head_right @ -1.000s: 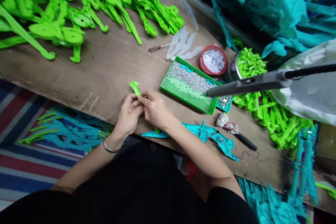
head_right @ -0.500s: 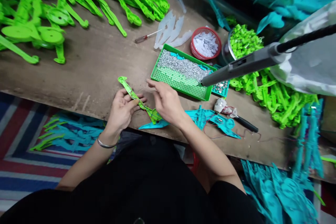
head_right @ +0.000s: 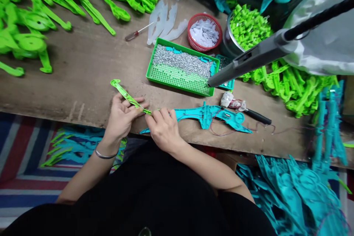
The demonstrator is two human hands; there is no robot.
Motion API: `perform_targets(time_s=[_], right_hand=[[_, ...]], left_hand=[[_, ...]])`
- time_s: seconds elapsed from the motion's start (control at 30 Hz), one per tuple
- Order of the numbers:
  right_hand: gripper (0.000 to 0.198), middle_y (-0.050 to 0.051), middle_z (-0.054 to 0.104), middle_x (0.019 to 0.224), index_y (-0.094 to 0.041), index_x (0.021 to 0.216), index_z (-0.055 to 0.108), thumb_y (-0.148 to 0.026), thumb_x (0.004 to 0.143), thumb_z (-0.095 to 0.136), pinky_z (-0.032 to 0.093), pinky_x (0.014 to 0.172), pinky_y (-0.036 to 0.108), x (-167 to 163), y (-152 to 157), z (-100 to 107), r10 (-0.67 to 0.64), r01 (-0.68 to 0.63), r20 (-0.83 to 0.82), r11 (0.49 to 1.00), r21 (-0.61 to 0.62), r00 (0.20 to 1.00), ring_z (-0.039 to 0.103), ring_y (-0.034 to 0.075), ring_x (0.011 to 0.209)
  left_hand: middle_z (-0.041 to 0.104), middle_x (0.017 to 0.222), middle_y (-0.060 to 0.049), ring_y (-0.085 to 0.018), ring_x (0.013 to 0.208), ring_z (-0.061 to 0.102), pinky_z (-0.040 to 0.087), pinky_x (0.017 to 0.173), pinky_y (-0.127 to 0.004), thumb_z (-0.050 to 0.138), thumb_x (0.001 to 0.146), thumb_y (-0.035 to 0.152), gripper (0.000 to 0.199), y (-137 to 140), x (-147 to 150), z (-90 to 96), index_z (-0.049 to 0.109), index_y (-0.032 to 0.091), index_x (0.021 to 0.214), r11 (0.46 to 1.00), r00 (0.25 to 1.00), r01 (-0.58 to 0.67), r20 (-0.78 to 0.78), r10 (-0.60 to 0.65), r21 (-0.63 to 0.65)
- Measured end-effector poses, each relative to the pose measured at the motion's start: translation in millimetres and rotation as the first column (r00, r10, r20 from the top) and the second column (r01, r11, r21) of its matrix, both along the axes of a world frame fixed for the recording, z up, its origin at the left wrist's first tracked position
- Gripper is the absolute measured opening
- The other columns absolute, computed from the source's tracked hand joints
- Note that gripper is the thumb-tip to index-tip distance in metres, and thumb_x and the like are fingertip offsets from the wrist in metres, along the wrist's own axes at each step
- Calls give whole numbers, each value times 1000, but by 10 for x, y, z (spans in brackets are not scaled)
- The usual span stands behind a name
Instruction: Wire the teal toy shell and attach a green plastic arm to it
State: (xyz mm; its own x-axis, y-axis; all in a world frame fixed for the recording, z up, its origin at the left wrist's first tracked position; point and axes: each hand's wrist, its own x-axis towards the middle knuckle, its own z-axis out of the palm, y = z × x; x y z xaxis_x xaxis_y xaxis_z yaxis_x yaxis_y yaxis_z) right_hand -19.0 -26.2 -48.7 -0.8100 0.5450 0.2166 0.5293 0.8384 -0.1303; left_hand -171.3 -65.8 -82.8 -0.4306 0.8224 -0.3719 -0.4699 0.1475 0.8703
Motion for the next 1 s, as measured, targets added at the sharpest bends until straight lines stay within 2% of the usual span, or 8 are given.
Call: perform_targets(time_s=[0.2, 0.3, 0.37, 0.43, 0.5, 0.6, 0.8, 1.0], right_hand=[[24, 6, 64, 87, -19, 109, 68, -17, 98, 47, 31, 72, 36, 39, 33, -14, 47, -46, 24, 999, -10, 999, 49, 20, 80], [30, 8, 62, 92, -18, 116, 65, -12, 98, 41, 38, 70, 33, 78, 48, -31, 34, -33, 2, 986, -161, 999, 52, 18, 78], [30, 8, 59, 96, -17, 120, 62, -14, 98, 41, 44, 70, 30, 95, 66, -45, -5, -14, -59, 952, -305, 998, 55, 17, 80], [25, 8, 58, 95, -16, 116, 63, -22, 98, 47, 47, 70, 28, 94, 88, -56, -60, 0, -132, 911, -413, 989, 57, 16, 81], [20, 7, 57, 90, -15, 105, 66, -26, 97, 51, 49, 71, 28, 77, 112, -64, -102, 8, -182, 890, -456, 978, 58, 17, 81], [18, 6, 57, 87, -15, 93, 66, -21, 97, 49, 49, 72, 28, 45, 145, -77, -149, 46, -184, 882, -469, 972, 59, 16, 79], [17, 8, 57, 85, -16, 85, 60, -17, 94, 46, 47, 71, 31, 18, 181, -127, -177, 99, -140, 892, -441, 974, 58, 19, 78], [17, 9, 59, 87, -16, 86, 61, -18, 93, 45, 42, 63, 28, -28, 185, -62, -167, 155, -1, 916, -371, 986, 57, 17, 72]], left_hand=[[66, 101, 1, -18, 86, 75, 61, 82, -34, 78, 64, 15, 80, 4, 6, -81, 27, 27, 124, 999, 998, 5, -70, -3, 31], [65, 101, 2, -18, 88, 74, 61, 83, -34, 78, 65, 15, 87, -5, 6, -105, 23, 29, 130, 999, 997, 11, -71, -9, 37], [64, 100, 2, -17, 88, 74, 61, 82, -33, 80, 64, 15, 95, -9, 7, -112, 19, 31, 135, 999, 998, 6, -64, -4, 41], [64, 99, 2, -16, 87, 74, 61, 80, -30, 82, 64, 16, 103, -11, 9, -112, 15, 32, 141, 999, 998, 1, -61, 2, 51], [64, 99, 1, -16, 87, 73, 61, 79, -29, 83, 64, 18, 110, -14, 11, -110, 10, 33, 145, 998, 998, -5, -63, 9, 59], [64, 100, 1, -17, 87, 73, 60, 81, -30, 84, 64, 19, 120, -21, 12, -106, 3, 33, 151, 999, 997, -7, -76, 10, 50], [64, 98, 2, -16, 87, 73, 60, 81, -28, 83, 66, 19, 134, -29, 22, -100, -17, 37, 152, 998, 995, -5, -100, 11, 65], [65, 105, -1, -16, 86, 73, 60, 82, -30, 84, 68, 21, 132, -35, 20, -35, -15, 40, 153, 998, 989, 22, -147, -13, 57]])
